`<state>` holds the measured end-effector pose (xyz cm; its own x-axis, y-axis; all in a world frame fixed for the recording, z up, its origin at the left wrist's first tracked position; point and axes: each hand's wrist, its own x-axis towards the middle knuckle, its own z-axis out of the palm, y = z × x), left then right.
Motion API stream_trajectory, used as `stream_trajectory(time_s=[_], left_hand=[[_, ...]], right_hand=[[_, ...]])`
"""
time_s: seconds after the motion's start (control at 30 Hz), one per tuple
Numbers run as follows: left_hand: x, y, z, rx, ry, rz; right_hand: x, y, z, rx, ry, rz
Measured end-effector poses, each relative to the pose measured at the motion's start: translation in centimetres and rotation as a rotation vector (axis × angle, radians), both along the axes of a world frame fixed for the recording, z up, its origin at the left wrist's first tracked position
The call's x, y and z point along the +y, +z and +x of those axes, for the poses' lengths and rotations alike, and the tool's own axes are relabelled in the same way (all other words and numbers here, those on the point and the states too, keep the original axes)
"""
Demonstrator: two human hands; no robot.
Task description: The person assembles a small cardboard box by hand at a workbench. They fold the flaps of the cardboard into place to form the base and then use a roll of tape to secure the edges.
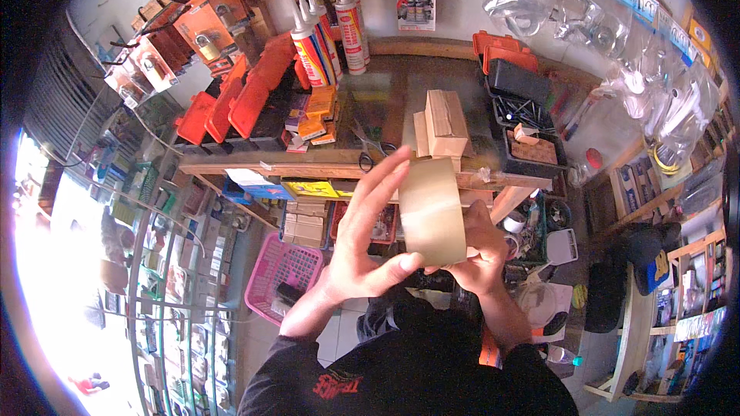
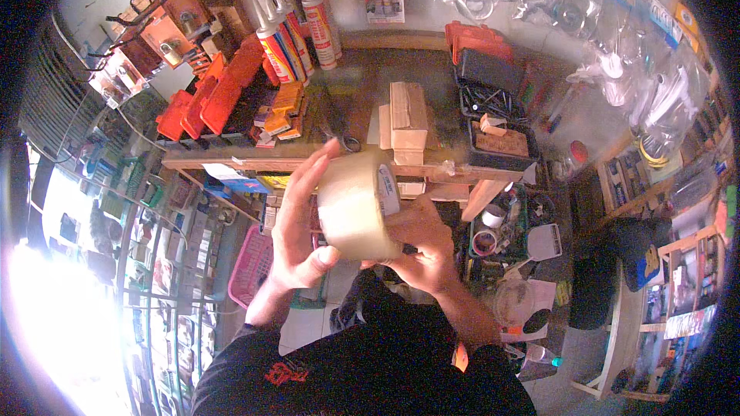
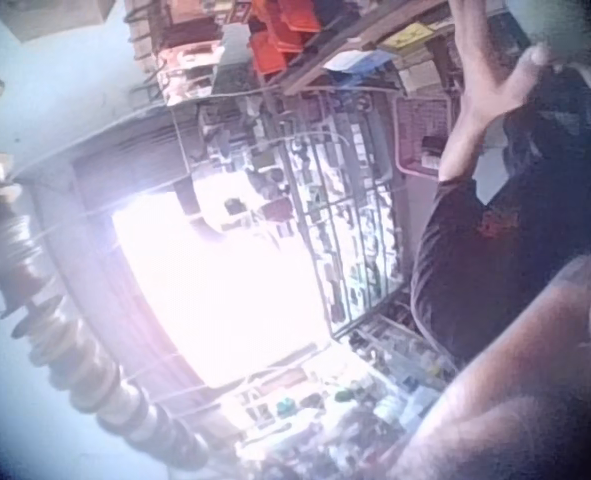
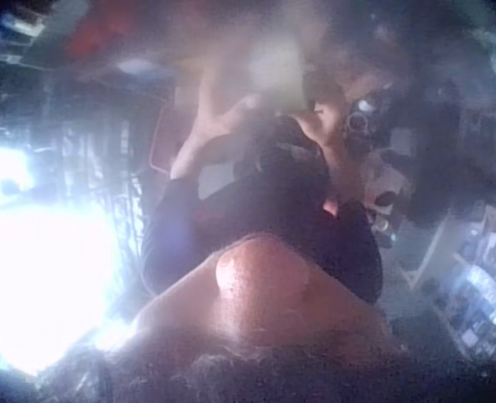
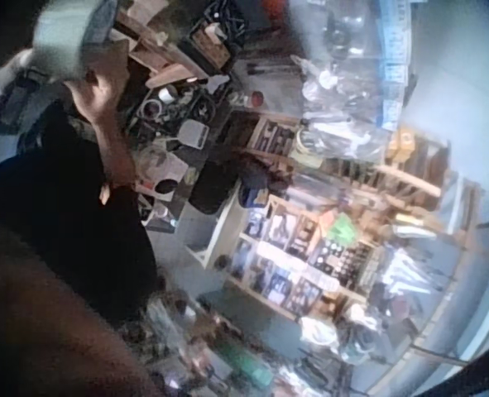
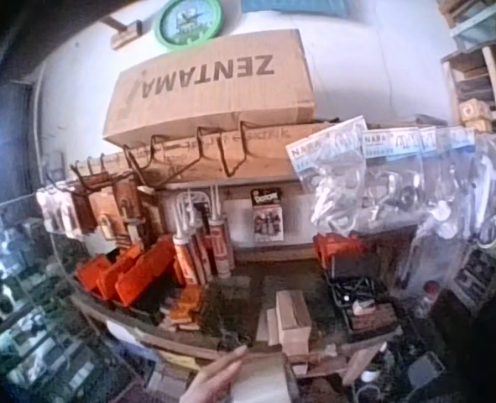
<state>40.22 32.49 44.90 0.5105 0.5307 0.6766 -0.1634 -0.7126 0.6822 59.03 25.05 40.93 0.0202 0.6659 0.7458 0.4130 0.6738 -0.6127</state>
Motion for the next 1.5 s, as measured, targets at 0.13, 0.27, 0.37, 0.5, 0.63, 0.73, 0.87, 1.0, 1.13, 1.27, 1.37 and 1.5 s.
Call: stream_trajectory(time_s=[0.13, 0.27, 0.37, 0.5, 0.63, 0.73, 0.87, 1.0, 1.13, 1.27, 1.37, 1.5], left_hand=[[0.1, 0.4, 0.7, -0.031, 0.029, 0.153], [0.0, 0.3, 1.3, -0.115, -0.033, 0.15], [-0.2, 0.4, 1.5, -0.135, -0.051, 0.156], [-0.5, 0.5, 1.4, -0.113, -0.055, 0.129], [-0.4, 0.6, 1.2, -0.065, -0.064, 0.14], [-0.2, 0.5, 1.4, -0.075, -0.072, 0.122], [-0.2, 0.5, 1.8, -0.09, -0.059, 0.059], [0.0, -0.4, 1.8, -0.149, 0.015, 0.008], [0.5, -1.4, 1.8, -0.19, 0.052, 0.098], [0.9, -1.7, 1.7, -0.217, 0.073, 0.176], [1.0, -1.6, 1.7, -0.206, 0.079, 0.181], [0.8, -1.4, 1.9, -0.199, 0.058, 0.07]], right_hand=[[-0.9, 0.5, 0.2, -0.037, -0.036, -0.019], [-0.9, -0.8, 1.0, -0.083, -0.108, 0.103], [-1.1, -0.8, 1.3, -0.083, -0.103, 0.12], [-1.0, -1.1, 1.4, -0.07, -0.107, 0.129], [-0.8, -1.0, 1.7, -0.093, -0.131, 0.137], [-0.8, -1.1, 2.0, -0.103, -0.146, 0.125], [-0.7, -1.4, 2.2, -0.106, -0.165, 0.115], [-0.4, -1.6, 2.1, -0.086, -0.152, 0.107], [-0.1, -1.8, 2.0, -0.062, -0.149, 0.103], [0.0, -2.0, 1.9, -0.076, -0.154, 0.095], [-0.3, -2.0, 2.0, -0.103, -0.172, 0.056], [-0.3, -2.0, 2.2, -0.129, -0.173, 0.054]])
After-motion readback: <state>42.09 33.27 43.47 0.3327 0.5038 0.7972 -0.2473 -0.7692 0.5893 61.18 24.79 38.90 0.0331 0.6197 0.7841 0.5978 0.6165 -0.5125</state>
